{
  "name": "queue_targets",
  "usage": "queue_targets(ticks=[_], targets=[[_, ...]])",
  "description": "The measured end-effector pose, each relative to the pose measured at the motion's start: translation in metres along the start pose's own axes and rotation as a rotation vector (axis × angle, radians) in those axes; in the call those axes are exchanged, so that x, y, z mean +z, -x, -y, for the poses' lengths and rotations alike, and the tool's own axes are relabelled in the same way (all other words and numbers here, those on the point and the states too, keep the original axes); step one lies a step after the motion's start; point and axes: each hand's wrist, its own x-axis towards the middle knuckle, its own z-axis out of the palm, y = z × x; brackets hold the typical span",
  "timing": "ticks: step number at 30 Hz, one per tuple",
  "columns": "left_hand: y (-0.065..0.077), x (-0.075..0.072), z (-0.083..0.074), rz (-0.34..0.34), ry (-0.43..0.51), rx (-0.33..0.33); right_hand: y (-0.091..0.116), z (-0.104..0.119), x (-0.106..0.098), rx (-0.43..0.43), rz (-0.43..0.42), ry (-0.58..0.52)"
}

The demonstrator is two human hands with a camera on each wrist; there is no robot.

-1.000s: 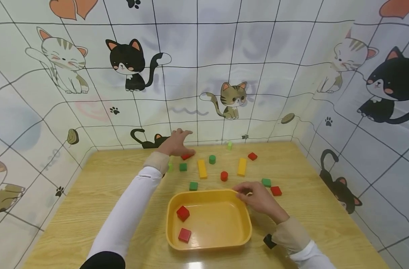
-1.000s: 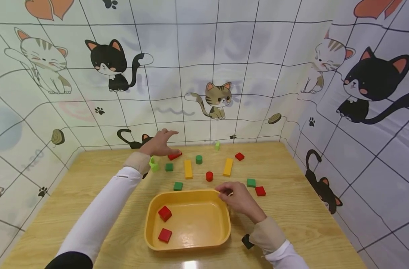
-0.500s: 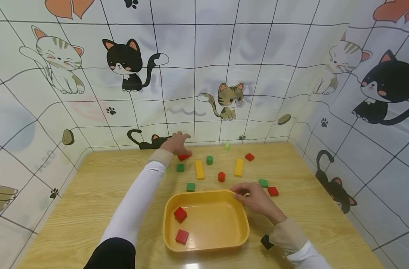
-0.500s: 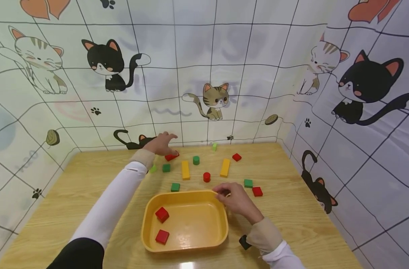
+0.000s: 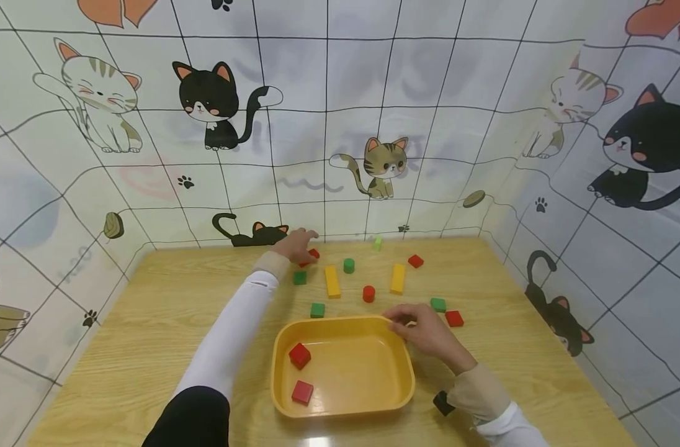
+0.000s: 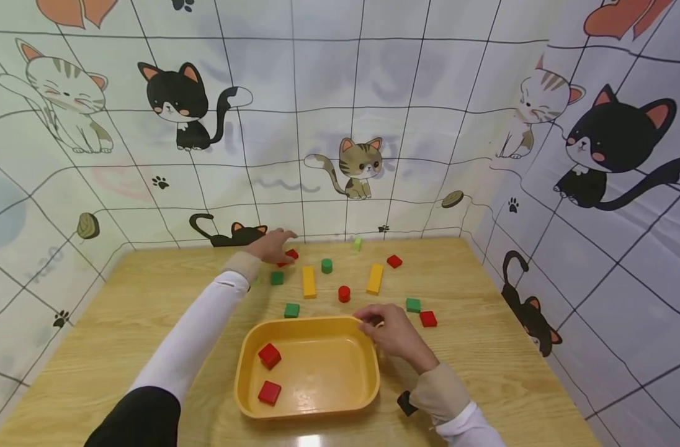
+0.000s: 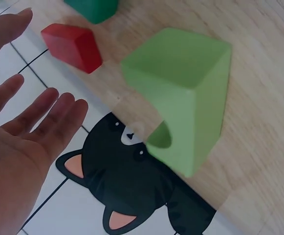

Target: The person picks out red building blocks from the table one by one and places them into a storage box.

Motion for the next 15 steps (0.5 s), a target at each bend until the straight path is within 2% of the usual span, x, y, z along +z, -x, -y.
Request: queue_targets(ticks=[4,15], targets=[[-0.0012,0.0042,-0.0022,0.033,0.008,-0.025,0.0014,-0.0008,-0.0015,0.013,-0.01,0.005],[0.0018,0.0106,-0.0016,0.043,-0.032,0.005,-0.0009,-0.0012,0.0002,0.024,0.004,-0.004]])
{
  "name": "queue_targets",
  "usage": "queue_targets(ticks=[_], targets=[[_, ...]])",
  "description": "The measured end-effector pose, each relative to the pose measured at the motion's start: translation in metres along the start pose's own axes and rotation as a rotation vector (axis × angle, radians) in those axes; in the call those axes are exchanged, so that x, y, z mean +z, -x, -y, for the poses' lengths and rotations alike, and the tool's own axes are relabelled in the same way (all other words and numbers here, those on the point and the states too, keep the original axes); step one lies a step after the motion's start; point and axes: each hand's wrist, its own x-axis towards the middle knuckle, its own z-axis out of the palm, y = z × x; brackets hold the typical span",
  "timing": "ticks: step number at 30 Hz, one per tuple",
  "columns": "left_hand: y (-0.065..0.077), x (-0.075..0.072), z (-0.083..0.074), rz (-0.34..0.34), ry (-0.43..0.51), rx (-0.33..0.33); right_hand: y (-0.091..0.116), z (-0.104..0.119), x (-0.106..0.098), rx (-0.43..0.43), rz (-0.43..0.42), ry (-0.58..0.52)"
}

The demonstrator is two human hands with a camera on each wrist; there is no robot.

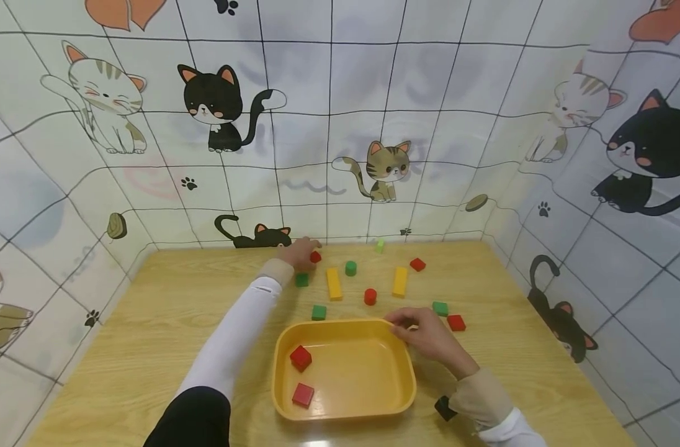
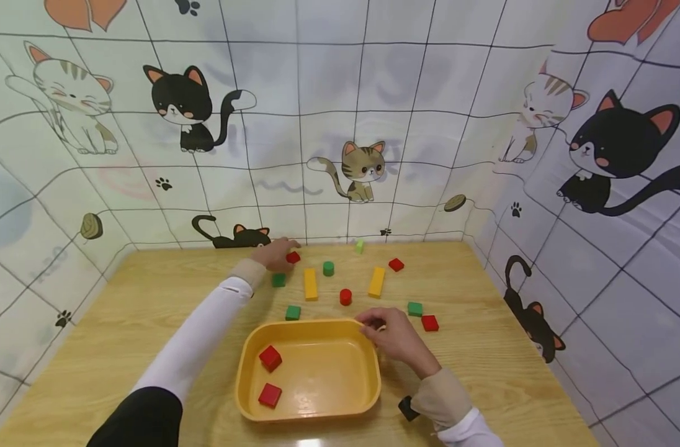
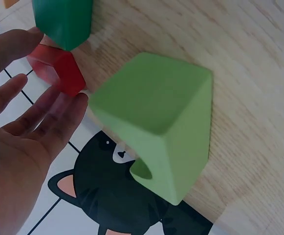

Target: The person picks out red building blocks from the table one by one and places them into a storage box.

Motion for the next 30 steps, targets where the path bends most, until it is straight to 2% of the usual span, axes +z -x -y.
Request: queue_targets(ticks=[5,11,14,21,30], targets=[[-0.001,0.003,0.002,-0.019,-0.017,0.061,0.0,0.001,0.001,-0.025,0.0,-0.005],[-0.005,0.006,0.004,-0.046,-0.047,0.128,0.0,0.001,0.0,-0.013,-0.002,0.0],[-0.006,0.007,0.004,-0.042,-0.055,0.132,0.0,0.001,0.0,-0.006,-0.001,-0.003],[-0.004,0.006,0.004,-0.015,-0.009,0.11,0.0,0.002,0.003,-0.013,-0.003,0.005],[0.007,-0.01,0.0,-0.089,-0.004,0.144,0.001,0.004,0.002,-0.014,-0.013,0.002]])
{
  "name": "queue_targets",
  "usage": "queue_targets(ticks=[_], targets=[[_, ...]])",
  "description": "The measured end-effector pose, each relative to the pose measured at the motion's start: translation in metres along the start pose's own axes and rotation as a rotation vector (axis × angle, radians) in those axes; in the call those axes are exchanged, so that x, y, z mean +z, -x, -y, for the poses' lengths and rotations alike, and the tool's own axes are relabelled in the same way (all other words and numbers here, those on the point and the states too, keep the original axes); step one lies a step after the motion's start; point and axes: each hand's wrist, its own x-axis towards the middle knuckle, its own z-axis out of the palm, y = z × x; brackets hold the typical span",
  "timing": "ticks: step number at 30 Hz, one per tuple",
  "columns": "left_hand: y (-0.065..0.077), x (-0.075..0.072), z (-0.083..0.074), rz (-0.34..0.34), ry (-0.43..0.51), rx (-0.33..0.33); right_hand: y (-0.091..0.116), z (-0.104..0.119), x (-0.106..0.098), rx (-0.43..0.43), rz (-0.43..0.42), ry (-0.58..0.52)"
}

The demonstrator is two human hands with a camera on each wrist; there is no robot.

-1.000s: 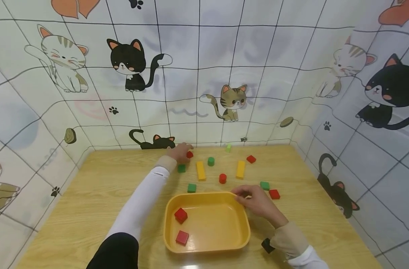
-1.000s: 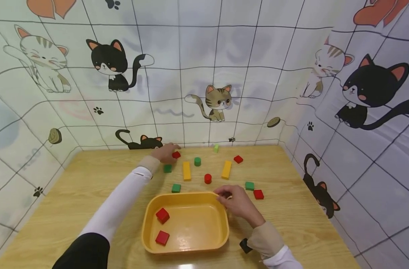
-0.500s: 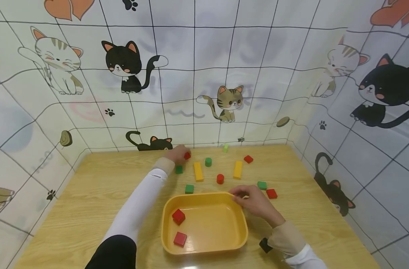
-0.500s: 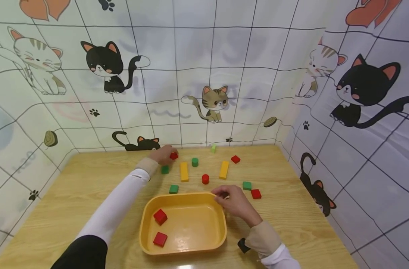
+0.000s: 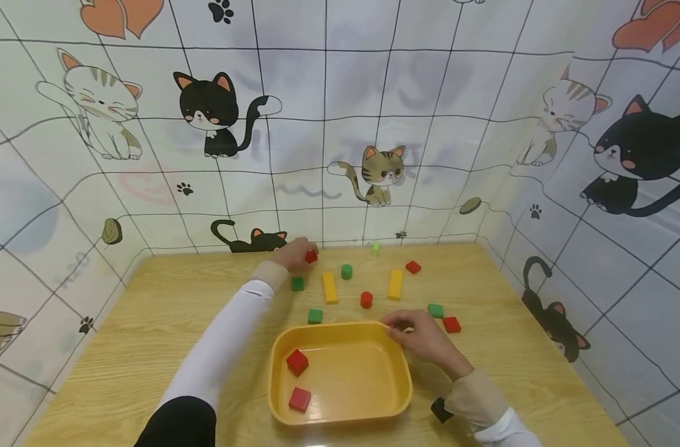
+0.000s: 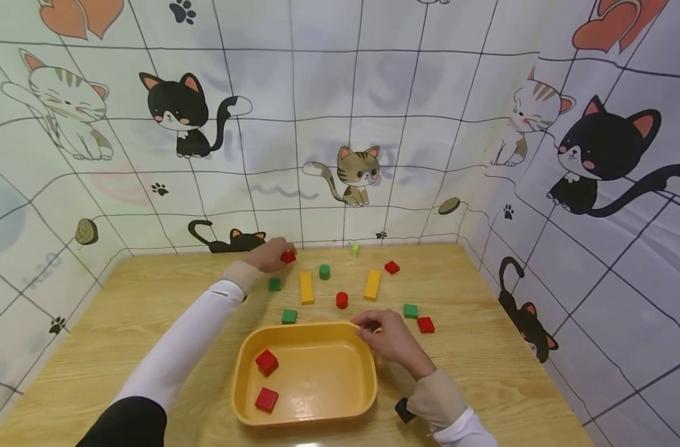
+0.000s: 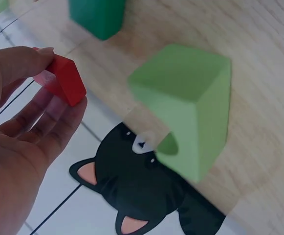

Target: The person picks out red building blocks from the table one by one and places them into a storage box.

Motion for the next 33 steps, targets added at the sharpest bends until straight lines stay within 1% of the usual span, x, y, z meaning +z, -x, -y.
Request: queue_targets(ticks=[4,7,11,18,23,26,29,33], targets=[[0.007,-0.012,-0.001,-0.004,-0.022,0.008,0.0,0.001,0.0,0.006,-0.007,0.001],[0.012,-0.019,-0.003,0.003,-0.017,0.0,0.001,0.001,0.0,0.007,-0.007,0.005],[0.02,-0.029,-0.006,-0.001,0.004,0.008,0.001,0.002,0.0,0.007,-0.004,0.005],[0.037,-0.043,-0.017,-0.033,0.03,0.067,0.001,0.002,0.0,0.003,-0.013,0.02],[0.053,-0.052,-0.027,-0.065,0.047,0.098,0.0,0.001,0.001,0.004,-0.01,0.01],[0.062,-0.056,-0.032,-0.109,0.069,0.128,0.0,0.001,0.001,0.005,-0.01,0.009],[0.071,-0.056,-0.036,-0.145,0.085,0.159,0.0,0.0,0.001,0.002,-0.015,0.005],[0.081,-0.053,-0.039,-0.158,0.102,0.183,0.001,-0.001,0.0,0.01,-0.017,-0.01]])
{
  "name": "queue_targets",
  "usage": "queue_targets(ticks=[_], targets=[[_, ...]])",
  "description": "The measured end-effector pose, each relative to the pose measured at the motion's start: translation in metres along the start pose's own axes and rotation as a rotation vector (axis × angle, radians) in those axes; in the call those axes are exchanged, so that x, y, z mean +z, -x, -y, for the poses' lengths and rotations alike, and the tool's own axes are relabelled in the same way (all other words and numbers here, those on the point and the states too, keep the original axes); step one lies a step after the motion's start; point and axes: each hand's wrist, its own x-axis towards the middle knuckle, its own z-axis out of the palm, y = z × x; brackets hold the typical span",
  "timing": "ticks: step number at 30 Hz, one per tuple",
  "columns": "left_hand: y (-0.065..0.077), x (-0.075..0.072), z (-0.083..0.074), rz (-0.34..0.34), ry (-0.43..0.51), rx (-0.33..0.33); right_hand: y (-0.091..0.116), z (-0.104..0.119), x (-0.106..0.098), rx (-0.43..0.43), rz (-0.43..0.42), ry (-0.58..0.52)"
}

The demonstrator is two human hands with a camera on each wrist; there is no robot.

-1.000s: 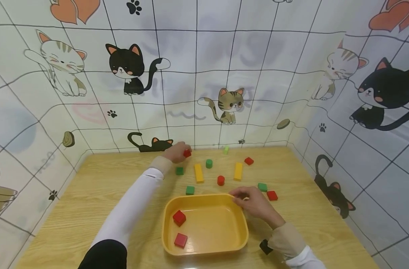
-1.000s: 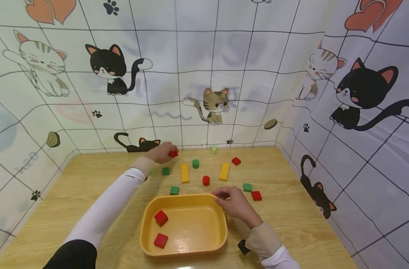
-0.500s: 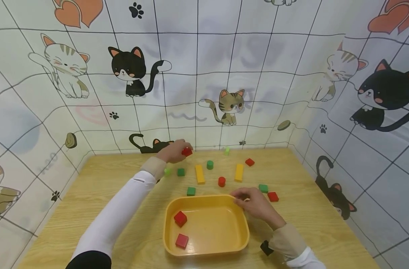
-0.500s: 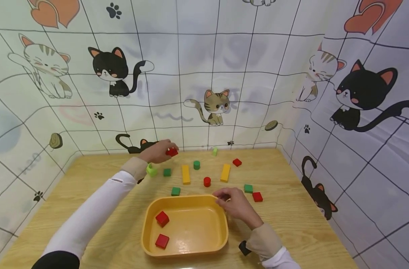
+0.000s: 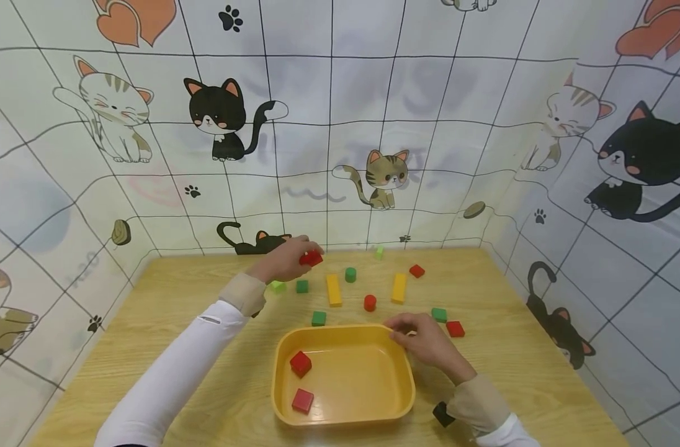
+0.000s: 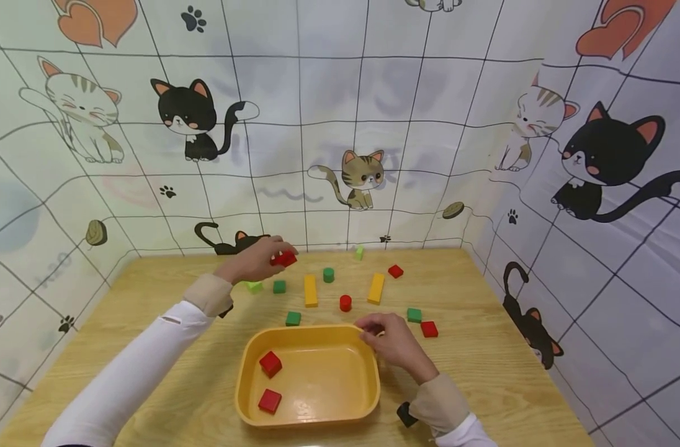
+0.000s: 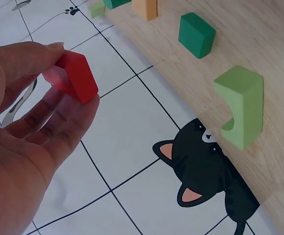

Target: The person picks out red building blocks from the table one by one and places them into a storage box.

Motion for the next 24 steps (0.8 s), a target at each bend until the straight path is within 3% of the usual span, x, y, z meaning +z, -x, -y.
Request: queue_targets(ticks=[11,19,24], targets=[[0.022,0.005,-0.011,-0.01,-0.007,-0.007,0.0,-0.002,0.001,0.022,-0.006,0.0],[0.035,0.009,-0.036,-0.041,-0.031,0.103,0.0,-0.003,0.001,0.033,0.003,0.003],[0.042,0.014,-0.051,-0.019,-0.019,0.148,0.0,-0.004,0.001,0.014,0.007,-0.007]])
